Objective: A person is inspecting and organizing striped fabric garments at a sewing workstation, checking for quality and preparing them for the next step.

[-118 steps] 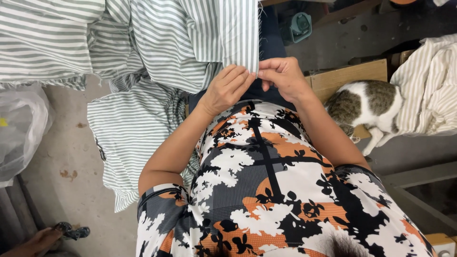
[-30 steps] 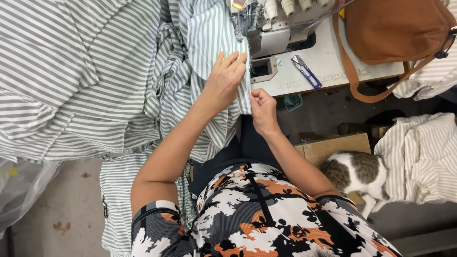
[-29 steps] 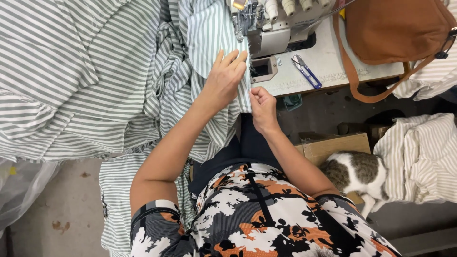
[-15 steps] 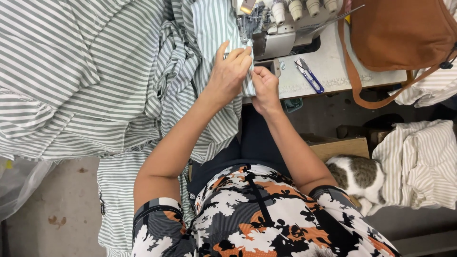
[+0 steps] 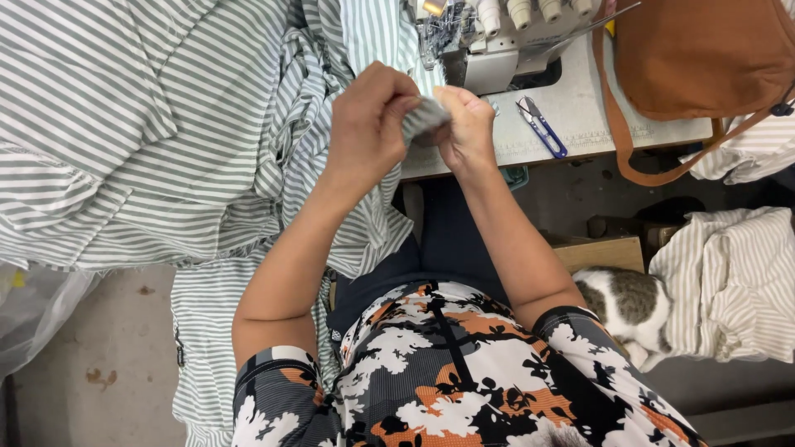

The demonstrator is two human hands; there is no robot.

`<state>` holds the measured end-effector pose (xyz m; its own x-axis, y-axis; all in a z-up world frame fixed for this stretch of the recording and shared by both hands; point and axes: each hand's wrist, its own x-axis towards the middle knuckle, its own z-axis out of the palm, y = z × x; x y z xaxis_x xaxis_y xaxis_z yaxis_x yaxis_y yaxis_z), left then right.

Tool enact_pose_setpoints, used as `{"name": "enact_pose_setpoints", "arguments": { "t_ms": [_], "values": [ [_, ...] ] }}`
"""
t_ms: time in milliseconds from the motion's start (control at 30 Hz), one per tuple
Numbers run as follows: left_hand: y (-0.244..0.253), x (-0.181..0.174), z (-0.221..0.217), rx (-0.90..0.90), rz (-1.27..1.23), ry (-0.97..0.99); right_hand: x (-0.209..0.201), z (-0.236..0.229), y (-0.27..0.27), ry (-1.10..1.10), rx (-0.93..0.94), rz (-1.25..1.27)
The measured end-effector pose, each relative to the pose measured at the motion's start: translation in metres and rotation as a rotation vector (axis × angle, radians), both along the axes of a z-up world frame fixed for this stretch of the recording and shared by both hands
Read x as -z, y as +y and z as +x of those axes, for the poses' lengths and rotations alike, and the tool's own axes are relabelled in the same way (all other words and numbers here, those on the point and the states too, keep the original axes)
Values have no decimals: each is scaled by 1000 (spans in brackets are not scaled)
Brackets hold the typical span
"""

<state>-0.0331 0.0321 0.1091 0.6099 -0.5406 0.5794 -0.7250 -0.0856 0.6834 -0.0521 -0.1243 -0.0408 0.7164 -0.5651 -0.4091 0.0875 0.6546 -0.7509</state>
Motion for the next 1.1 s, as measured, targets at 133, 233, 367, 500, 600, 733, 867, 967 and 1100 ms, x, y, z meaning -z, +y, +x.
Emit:
{"name": "enact_pose_setpoints", "arguments": {
  "t_ms": [133, 233, 367, 500, 600, 733, 867, 967, 1100],
  "values": [
    [14, -23, 31, -75, 7, -131, -60, -28, 22, -171, -182, -13],
    [20, -13, 88, -287, 39, -191, -57, -40, 40, -70, -236, -394],
    [15, 27, 158, -425, -10, 45, -37, -24, 84, -144, -652, -1149],
    [-19, 53, 202, -443, -121, 371, 15, 38, 119, -380, -583, -1278],
    [-31, 79, 231, -455, -189, 634, 23, 18, 115, -399, -687, -1330],
    [-20, 26, 166, -407, -269, 528, -6, -43, 77, -304, -749, -1083],
    [-11, 9, 118, -220, -256, 299, -36, -52, 25, -179, -247, -429],
    [-2, -10, 49, -18, -174, 56, -37, -34, -1, -281, -223, 180],
    [14, 43, -46, 325, 80, -81, -13, -18, -13, -292, -277, 450]
  ]
}}
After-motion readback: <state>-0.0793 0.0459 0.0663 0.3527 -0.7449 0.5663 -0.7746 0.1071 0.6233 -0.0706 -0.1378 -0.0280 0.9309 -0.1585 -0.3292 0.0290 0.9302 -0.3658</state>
